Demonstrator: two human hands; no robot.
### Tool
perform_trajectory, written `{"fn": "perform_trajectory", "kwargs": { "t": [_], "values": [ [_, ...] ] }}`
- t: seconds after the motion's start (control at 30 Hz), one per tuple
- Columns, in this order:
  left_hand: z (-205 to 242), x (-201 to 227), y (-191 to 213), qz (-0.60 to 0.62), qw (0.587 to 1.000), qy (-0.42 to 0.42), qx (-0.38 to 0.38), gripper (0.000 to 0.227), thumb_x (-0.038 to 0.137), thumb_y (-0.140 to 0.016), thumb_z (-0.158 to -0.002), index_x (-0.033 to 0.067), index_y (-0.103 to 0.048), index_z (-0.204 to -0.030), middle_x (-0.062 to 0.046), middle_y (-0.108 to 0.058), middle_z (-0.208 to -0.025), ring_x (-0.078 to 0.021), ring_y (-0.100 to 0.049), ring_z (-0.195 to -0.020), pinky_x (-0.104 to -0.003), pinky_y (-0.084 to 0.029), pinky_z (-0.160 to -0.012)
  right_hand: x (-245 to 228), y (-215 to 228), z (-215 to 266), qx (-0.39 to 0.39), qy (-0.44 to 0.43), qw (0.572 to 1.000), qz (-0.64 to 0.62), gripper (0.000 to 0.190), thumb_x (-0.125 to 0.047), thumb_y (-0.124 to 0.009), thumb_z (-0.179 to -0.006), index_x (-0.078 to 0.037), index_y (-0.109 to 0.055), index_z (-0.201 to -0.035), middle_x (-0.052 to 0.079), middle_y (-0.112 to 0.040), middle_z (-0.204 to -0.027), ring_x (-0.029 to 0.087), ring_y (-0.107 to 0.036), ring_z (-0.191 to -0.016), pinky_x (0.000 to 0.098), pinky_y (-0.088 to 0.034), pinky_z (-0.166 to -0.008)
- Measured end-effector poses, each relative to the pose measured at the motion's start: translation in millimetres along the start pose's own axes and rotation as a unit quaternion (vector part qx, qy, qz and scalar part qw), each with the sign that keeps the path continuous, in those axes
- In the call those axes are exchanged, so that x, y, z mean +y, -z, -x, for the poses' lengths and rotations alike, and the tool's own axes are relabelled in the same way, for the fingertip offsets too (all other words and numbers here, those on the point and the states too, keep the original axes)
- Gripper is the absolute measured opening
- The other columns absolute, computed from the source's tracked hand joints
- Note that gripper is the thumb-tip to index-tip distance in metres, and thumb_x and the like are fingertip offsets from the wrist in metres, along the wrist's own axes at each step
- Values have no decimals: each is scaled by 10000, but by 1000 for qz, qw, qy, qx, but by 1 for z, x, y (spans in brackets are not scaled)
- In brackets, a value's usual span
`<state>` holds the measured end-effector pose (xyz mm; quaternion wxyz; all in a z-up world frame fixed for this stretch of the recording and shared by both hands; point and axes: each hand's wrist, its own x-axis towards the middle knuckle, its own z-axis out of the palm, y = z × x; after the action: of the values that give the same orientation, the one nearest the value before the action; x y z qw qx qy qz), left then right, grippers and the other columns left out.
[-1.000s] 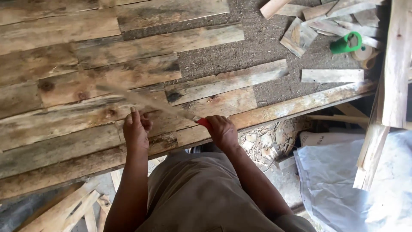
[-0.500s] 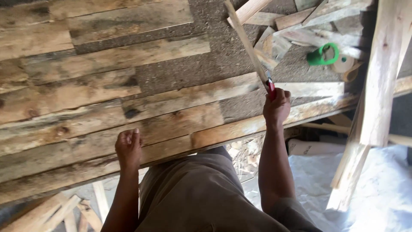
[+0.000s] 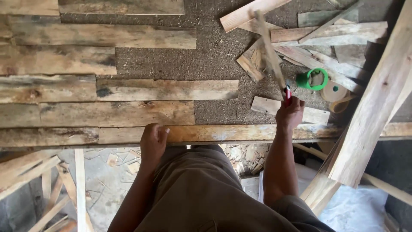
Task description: The person is using a utility knife to cut and size thin wood strips for a woodworking project.
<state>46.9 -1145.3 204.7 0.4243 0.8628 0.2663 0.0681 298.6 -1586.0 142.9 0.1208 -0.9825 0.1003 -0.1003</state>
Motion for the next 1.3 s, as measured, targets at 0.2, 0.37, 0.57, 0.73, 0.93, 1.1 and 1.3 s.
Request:
{"fn": "perform_trajectory", "kwargs": {
  "t": [0.2,0.37,0.57,0.73,0.93,1.1,1.3],
  "values": [
    [12,-14,-17,-43,997,-66,15,272,214,-767,-908,15,-657,-1057,-176,-657,-1055,-370,-644,-883,-473,-537,-775,-8,0,9,46,54,994,-82,367,-196,-855,-896,-109,-661,-1195,138,-539,-1127,245,-621,-857,355,-600,-584],
    [23,-19,-30,-7,996,-89,21,240,205,-754,-930,19,-647,-1038,-167,-666,-1051,-370,-669,-940,-462,-548,-781,-33,-5,59,-42,108,990,-81,208,-243,-776,-992,-116,-654,-1103,55,-586,-937,187,-548,-744,331,-531,-548],
    [32,-31,-40,54,995,-81,-20,208,186,-740,-943,17,-619,-952,-141,-666,-972,-307,-700,-770,-408,-563,-673,-62,41,109,-31,170,978,-120,136,-137,-703,-973,-51,-597,-973,140,-588,-872,319,-561,-745,460,-482,-615],
    [34,-41,-48,51,988,-138,-39,232,185,-776,-930,9,-624,-928,-144,-675,-969,-298,-706,-744,-395,-567,-666,9,59,74,11,121,985,-124,120,-74,-676,-985,-32,-572,-946,182,-591,-892,372,-578,-761,496,-458,-643],
    [39,-3,-60,31,991,-128,-11,212,164,-763,-947,-12,-656,-997,-164,-678,-1009,-298,-721,-807,-381,-589,-710,152,83,-11,135,46,990,0,194,-137,-784,-985,-29,-626,-1015,198,-600,-997,395,-612,-840,512,-505,-696],
    [37,47,-93,52,998,-33,-12,186,163,-749,-963,-7,-688,-1009,-162,-713,-987,-275,-758,-831,-365,-595,-737,217,96,-82,62,-108,991,50,450,-274,-927,-769,-25,-661,-1034,206,-561,-1118,417,-635,-945,525,-536,-785],
    [28,97,-132,7,991,-112,-78,186,163,-749,-939,-1,-694,-1010,-163,-719,-1094,-282,-748,-888,-383,-584,-771,266,72,-109,-14,-101,992,73,458,-350,-899,-789,-26,-673,-1020,194,-562,-1150,385,-653,-929,510,-555,-803]
  ]
}}
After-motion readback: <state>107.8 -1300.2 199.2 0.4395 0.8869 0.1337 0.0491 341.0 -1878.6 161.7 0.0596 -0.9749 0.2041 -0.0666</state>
